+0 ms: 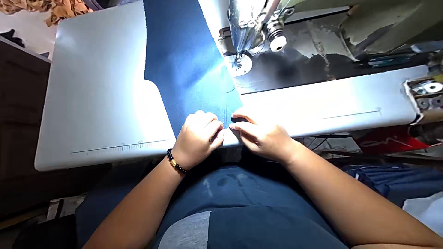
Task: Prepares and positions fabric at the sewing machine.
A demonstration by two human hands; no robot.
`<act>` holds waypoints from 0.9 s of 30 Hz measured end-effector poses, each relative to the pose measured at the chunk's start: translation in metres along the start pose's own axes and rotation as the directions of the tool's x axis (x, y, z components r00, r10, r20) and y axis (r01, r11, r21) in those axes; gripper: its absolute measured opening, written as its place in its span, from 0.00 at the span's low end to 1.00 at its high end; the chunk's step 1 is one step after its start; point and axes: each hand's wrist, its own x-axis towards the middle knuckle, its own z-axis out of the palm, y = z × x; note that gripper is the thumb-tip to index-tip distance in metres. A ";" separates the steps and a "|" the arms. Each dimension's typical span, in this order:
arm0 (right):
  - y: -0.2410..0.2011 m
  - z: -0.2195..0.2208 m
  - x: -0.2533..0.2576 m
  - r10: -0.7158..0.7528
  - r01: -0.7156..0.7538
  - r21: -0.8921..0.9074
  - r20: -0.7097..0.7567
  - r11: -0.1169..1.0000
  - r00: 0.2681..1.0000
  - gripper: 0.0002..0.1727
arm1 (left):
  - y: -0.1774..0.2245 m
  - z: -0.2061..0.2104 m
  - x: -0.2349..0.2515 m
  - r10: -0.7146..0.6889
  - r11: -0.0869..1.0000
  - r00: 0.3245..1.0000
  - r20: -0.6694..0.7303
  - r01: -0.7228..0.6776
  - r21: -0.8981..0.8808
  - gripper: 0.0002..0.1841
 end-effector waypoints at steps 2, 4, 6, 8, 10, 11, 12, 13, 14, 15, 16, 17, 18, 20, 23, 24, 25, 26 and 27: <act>0.001 0.000 0.000 -0.017 0.017 0.014 -0.004 1.000 1.000 0.14 | 0.001 0.001 0.002 0.016 1.000 1.000 -0.016 -0.015 0.016 0.07; 0.001 -0.001 0.002 -0.024 0.024 0.026 -0.005 0.999 1.000 0.14 | 0.001 0.001 0.005 0.026 0.999 1.000 -0.010 -0.025 0.020 0.07; 0.001 -0.001 0.002 -0.022 0.023 0.030 -0.006 0.999 1.000 0.14 | 0.001 0.000 0.006 0.028 1.000 1.000 -0.002 -0.028 0.011 0.07; 0.001 -0.001 0.002 -0.019 0.019 0.032 -0.012 0.999 1.000 0.14 | 0.001 0.000 0.006 0.031 1.000 1.000 -0.003 -0.031 0.005 0.07; 0.001 0.000 0.002 -0.017 0.017 0.033 -0.014 0.999 1.000 0.13 | 0.001 0.001 0.005 0.040 0.999 0.999 -0.015 -0.040 0.002 0.06; 0.001 0.000 0.002 -0.018 0.019 0.033 -0.017 0.999 1.000 0.13 | 0.001 0.001 0.005 0.047 0.999 0.999 -0.020 -0.047 0.003 0.06; 0.002 0.000 0.002 -0.020 0.020 0.034 -0.016 0.999 1.000 0.13 | 0.001 0.001 0.006 0.054 0.999 0.998 -0.023 -0.054 0.004 0.06; 0.002 0.000 0.002 -0.019 0.020 0.035 -0.014 0.999 1.000 0.13 | 0.001 0.001 0.006 0.058 0.998 0.998 -0.023 -0.058 0.008 0.06; 0.002 -0.001 0.002 -0.019 0.019 0.033 -0.010 0.999 1.000 0.13 | 0.001 0.001 0.006 0.062 0.998 0.998 -0.020 -0.062 0.013 0.06; 0.002 -0.001 0.002 -0.019 0.019 0.031 -0.008 0.999 1.000 0.13 | 0.001 0.001 0.007 0.067 0.998 0.998 -0.017 -0.067 0.017 0.06; 0.002 -0.001 0.002 -0.020 0.020 0.030 -0.006 0.999 1.000 0.13 | 0.001 0.001 0.007 0.072 0.997 0.997 -0.016 -0.071 0.021 0.07; 0.002 -0.001 0.002 -0.021 0.021 0.030 -0.006 0.999 1.000 0.13 | 0.001 0.001 0.007 0.074 0.997 0.997 -0.015 -0.074 0.022 0.07; 0.002 -0.001 0.002 -0.022 0.023 0.028 -0.006 0.999 1.000 0.13 | 0.001 0.001 0.007 0.074 0.997 0.997 -0.012 -0.074 0.022 0.07; 0.002 0.000 0.002 -0.023 0.023 0.030 -0.008 0.999 1.000 0.13 | 0.001 0.001 0.007 0.077 0.997 0.997 -0.012 -0.077 0.020 0.07; 0.002 0.000 0.002 -0.022 0.022 0.031 -0.013 0.999 1.000 0.13 | 0.002 0.002 0.007 0.078 0.997 0.997 -0.021 -0.078 0.015 0.07; 0.002 -0.001 0.002 -0.022 0.023 0.031 -0.012 0.999 1.000 0.13 | 0.002 0.002 0.007 0.078 0.997 0.997 -0.021 -0.077 0.014 0.07; 0.002 -0.001 0.002 -0.023 0.023 0.033 -0.011 0.999 1.000 0.13 | 0.002 0.002 0.007 0.075 0.997 0.997 -0.016 -0.075 0.013 0.07; 0.002 0.000 0.002 -0.023 0.024 0.033 -0.011 0.999 1.000 0.13 | 0.003 0.002 0.008 0.073 0.997 0.997 -0.008 -0.073 0.014 0.07; 0.002 0.000 0.002 -0.024 0.024 0.032 -0.013 0.999 1.000 0.13 | 0.003 0.001 0.008 0.070 0.997 0.998 0.001 -0.070 0.017 0.06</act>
